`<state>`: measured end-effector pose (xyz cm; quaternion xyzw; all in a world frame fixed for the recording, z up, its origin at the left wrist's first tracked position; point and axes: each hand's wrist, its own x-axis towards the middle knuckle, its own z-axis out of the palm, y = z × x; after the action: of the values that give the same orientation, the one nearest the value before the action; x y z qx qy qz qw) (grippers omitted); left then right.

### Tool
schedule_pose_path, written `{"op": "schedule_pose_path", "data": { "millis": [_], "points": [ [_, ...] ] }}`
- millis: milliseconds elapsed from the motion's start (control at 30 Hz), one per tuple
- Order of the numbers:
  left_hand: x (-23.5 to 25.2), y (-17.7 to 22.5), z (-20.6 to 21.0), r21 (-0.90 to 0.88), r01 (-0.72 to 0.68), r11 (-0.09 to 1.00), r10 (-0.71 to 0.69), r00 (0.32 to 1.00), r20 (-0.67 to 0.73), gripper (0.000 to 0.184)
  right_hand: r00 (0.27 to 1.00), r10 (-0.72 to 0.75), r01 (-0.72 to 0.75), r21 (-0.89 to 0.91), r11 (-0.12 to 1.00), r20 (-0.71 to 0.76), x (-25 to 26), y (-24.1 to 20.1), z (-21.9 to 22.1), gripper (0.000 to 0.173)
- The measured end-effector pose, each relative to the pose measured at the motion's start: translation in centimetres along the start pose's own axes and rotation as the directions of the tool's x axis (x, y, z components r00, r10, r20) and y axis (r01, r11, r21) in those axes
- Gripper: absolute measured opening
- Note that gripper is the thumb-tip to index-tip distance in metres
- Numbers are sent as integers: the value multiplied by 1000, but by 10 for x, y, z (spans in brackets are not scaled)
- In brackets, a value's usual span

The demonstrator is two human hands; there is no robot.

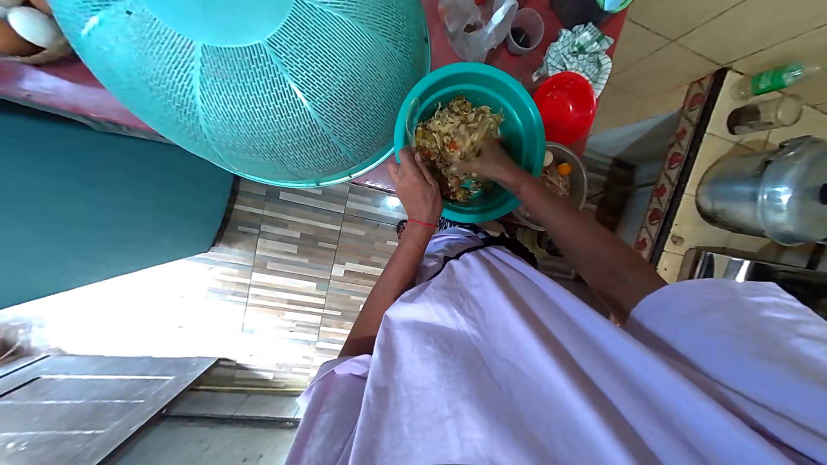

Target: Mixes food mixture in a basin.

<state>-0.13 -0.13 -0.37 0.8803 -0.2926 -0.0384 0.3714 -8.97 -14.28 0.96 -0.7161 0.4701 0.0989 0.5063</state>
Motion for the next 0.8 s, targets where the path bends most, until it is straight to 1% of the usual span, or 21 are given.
{"op": "schedule_pose_path", "data": {
  "millis": [67, 100, 167, 233, 333, 400, 433, 500, 567, 633, 667, 700, 733, 800],
  "points": [
    [1, 2, 0, -4, 0, 1000, 0, 1000, 1, 29, 999, -20, 23, -122, 992, 30, -2, 3, 29, 76],
    [1, 2, 0, -7, -6, 1000, 6, 1000, -1, 29, 998, 9, 3, -203, 979, 60, -3, 0, 40, 78],
    [1, 1, 0, -11, -6, 1000, 6, 1000, 1, 30, 994, 67, -31, -364, 931, 86, -3, -10, 49, 76],
    [0, 1, -1, -6, 10, 1000, -10, 1000, 21, 31, 996, 39, 2, -436, 900, 85, 0, -13, 49, 70],
    [1, 4, -3, -11, 34, 999, -34, 999, 33, 33, 991, -61, 109, -470, 876, 116, 7, -6, 43, 50],
    [0, 3, -4, -11, 37, 999, -37, 998, 41, 34, 982, -96, 159, -455, 876, 160, 11, 2, 36, 43],
    [0, 2, -4, -13, 32, 999, -32, 999, 38, 33, 980, -96, 164, -435, 885, 175, 10, 2, 30, 39],
    [1, 2, -5, -17, 32, 999, -31, 999, 35, 32, 982, -48, 119, -404, 907, 181, 9, 0, 18, 32],
    [1, 2, -5, -23, 38, 999, -37, 999, 35, 31, 986, 11, 53, -376, 925, 166, 7, -5, 5, 39],
    [1, 1, -4, -19, 43, 999, -42, 998, 44, 32, 989, 36, 13, -323, 946, 146, 7, -4, -7, 57],
    [1, 1, -4, -16, 46, 999, -45, 998, 52, 32, 985, 76, -25, -306, 952, 156, 4, -9, -14, 62],
    [1, 1, -5, -18, 47, 999, -46, 997, 59, 33, 978, 112, -57, -295, 954, 173, -1, -15, -21, 63],
    [1, 2, -5, -21, 44, 999, -43, 997, 60, 33, 973, 125, -65, -288, 955, 196, -5, -18, -28, 58],
    [1, 1, -4, -17, 39, 999, -38, 998, 53, 33, 971, 86, -15, -300, 954, 225, -9, -22, -39, 46]
  ]
}}
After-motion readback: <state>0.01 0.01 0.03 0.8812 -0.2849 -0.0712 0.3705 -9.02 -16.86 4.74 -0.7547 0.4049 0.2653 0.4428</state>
